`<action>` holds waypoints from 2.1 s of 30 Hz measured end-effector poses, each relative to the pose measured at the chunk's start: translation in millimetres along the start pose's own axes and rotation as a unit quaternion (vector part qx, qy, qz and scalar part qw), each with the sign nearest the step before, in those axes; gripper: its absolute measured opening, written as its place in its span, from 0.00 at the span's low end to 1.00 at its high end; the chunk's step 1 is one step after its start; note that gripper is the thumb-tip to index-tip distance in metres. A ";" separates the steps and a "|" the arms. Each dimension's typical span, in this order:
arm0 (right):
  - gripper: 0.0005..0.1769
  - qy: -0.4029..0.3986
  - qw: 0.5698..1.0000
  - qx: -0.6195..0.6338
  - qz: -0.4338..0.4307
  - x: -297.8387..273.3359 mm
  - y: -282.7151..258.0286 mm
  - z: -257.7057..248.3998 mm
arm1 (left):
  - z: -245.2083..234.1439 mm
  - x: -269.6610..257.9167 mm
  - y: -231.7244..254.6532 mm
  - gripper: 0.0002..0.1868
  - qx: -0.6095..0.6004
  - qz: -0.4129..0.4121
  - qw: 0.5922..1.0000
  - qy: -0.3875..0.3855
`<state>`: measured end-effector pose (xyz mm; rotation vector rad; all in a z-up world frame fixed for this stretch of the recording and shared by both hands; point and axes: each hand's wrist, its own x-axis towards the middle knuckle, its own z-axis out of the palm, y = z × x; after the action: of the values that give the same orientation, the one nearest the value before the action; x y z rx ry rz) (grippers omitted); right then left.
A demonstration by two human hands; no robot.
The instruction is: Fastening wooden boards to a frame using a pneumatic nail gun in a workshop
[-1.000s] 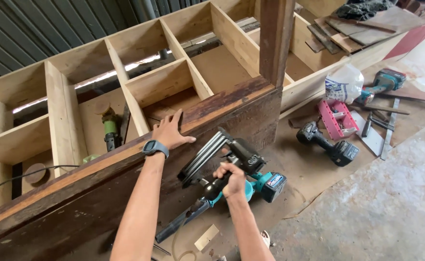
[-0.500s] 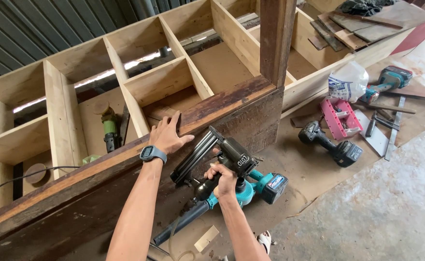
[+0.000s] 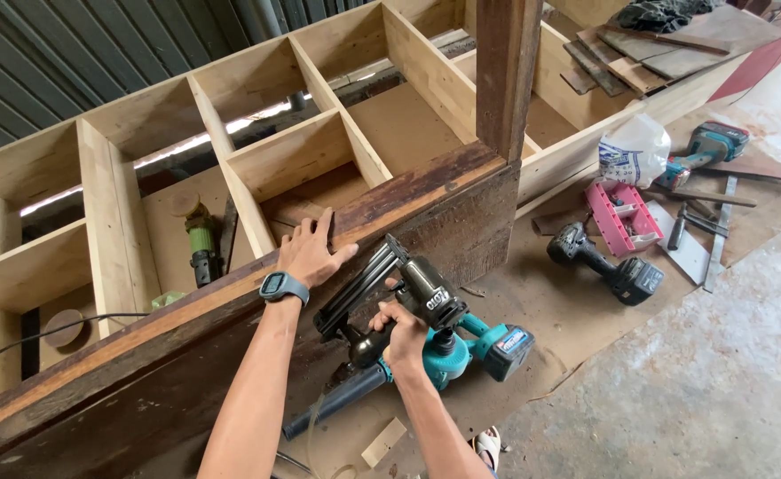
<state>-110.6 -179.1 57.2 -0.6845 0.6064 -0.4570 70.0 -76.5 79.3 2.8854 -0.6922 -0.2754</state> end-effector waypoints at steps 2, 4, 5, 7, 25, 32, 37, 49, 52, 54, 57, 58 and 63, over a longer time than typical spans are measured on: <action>0.17 0.009 1.000 -0.004 -0.009 -14.9 -16.0 14.1 | 4.6 2.0 -3.5 0.52 -0.005 0.003 1.000 -0.003; 0.18 0.015 1.000 -0.011 -0.017 -13.6 -13.5 12.3 | 6.7 3.1 -3.4 0.51 0.004 0.006 1.000 0.001; 0.18 0.017 1.000 -0.012 -0.017 -14.9 -14.3 13.5 | 5.2 0.4 -2.4 0.51 0.003 0.006 1.000 -0.001; 0.18 0.014 1.000 -0.008 -0.010 -17.2 -16.7 17.7 | -0.5 -4.5 -0.9 0.52 -0.016 0.020 1.000 0.003; 0.17 -0.042 0.996 0.036 0.066 65.0 66.1 -58.5 | -2.4 0.4 -16.3 0.48 -0.138 0.031 0.990 -0.011; 0.16 -0.039 0.997 0.056 0.023 27.4 -6.2 -33.6 | -9.4 -6.2 1.0 0.62 -0.028 0.018 0.999 -0.009; 0.17 -0.022 0.997 0.073 0.006 13.6 -66.7 -18.6 | -12.8 -12.0 13.7 0.60 -0.003 -0.021 1.000 -0.001; 0.16 -0.056 0.996 0.058 0.038 22.4 -58.1 -22.3 | -7.5 -4.9 13.9 0.56 0.035 -0.043 0.998 -0.004; 0.16 -0.055 0.996 0.054 0.037 32.2 -41.6 -31.1 | -4.4 -2.9 12.0 0.57 0.031 -0.040 0.999 0.004; 0.17 -0.052 0.996 0.055 0.038 67.2 8.7 -58.9 | -2.5 -2.4 10.0 0.57 0.023 -0.038 0.999 0.009; 0.17 -0.042 0.997 0.048 0.031 80.6 32.3 -67.8 | -0.1 -2.0 7.7 0.58 0.021 -0.035 0.999 0.012; 0.17 -0.036 0.998 0.041 0.023 79.0 31.3 -64.7 | 0.0 -1.1 7.2 0.59 0.027 -0.034 0.999 0.012; 0.17 -0.024 1.000 0.008 -0.006 74.7 32.5 -63.7 | -2.2 -2.7 8.7 0.59 0.026 -0.029 0.999 0.015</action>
<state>-90.7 -227.6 -31.9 -0.6825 0.5525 -0.4550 64.3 -82.7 83.6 2.9564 -0.6216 -0.2242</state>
